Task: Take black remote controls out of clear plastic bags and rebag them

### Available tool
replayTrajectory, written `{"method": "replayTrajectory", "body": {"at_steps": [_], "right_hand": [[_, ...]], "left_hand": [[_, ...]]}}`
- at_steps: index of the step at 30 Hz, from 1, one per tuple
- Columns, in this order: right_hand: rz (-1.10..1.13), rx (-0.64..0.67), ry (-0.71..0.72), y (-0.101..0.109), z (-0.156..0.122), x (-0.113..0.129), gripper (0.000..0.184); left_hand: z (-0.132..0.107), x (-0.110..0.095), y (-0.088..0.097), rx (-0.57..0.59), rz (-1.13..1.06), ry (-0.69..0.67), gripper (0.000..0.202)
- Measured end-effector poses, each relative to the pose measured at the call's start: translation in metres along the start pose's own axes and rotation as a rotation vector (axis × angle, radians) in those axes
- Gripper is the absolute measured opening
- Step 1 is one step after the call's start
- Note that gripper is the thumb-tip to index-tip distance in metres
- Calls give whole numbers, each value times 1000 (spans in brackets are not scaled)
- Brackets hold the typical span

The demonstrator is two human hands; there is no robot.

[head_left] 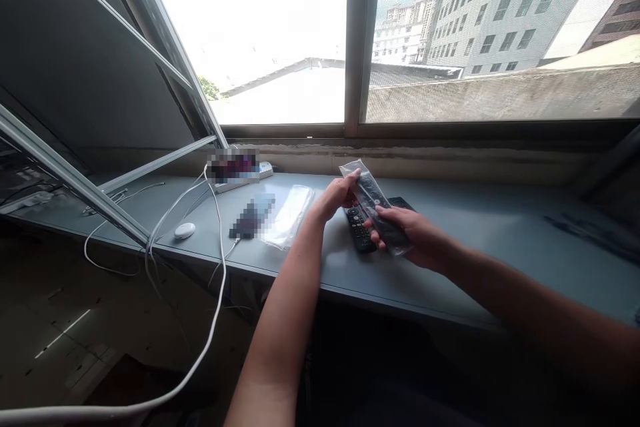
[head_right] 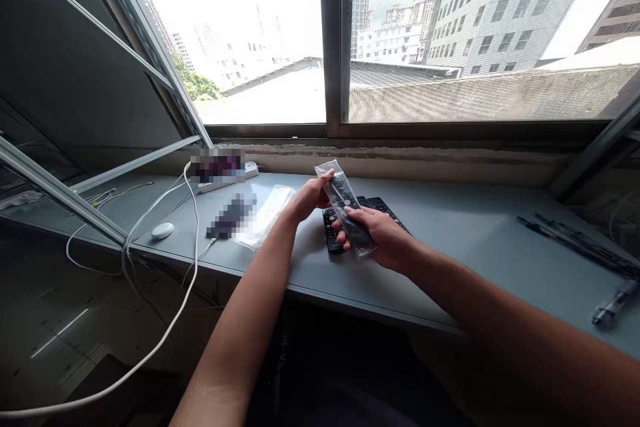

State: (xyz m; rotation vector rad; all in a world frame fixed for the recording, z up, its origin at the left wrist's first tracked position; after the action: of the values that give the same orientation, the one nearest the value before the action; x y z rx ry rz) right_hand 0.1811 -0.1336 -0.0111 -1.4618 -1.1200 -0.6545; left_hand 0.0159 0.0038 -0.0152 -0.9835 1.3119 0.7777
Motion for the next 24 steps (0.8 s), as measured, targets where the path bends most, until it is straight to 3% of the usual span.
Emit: {"method": "replayTrajectory", "body": {"at_steps": [8, 16, 24], "right_hand": [[-38, -12, -22, 1, 1, -1, 15], [-24, -12, -3, 1, 2, -1, 12], [-10, -6, 9, -1, 0, 0, 14]], "left_hand": [[4, 2, 0, -69, 48, -46, 52], [5, 3, 0, -48, 77, -81, 60], [-3, -1, -2, 47, 17, 13, 63]]}}
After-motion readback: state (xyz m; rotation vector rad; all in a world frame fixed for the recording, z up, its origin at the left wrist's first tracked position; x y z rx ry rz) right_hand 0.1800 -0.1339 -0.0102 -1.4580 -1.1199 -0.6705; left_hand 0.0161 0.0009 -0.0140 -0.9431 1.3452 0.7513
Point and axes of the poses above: each hand's wrist, its own z-axis towards the middle knuckle, its own y-axis out of the back of the hand, x = y × z, the point moved 2 cm from there along z, towards the middle knuckle, and after that the axes turned 3 degrees about -x, right-handed, at the moved point
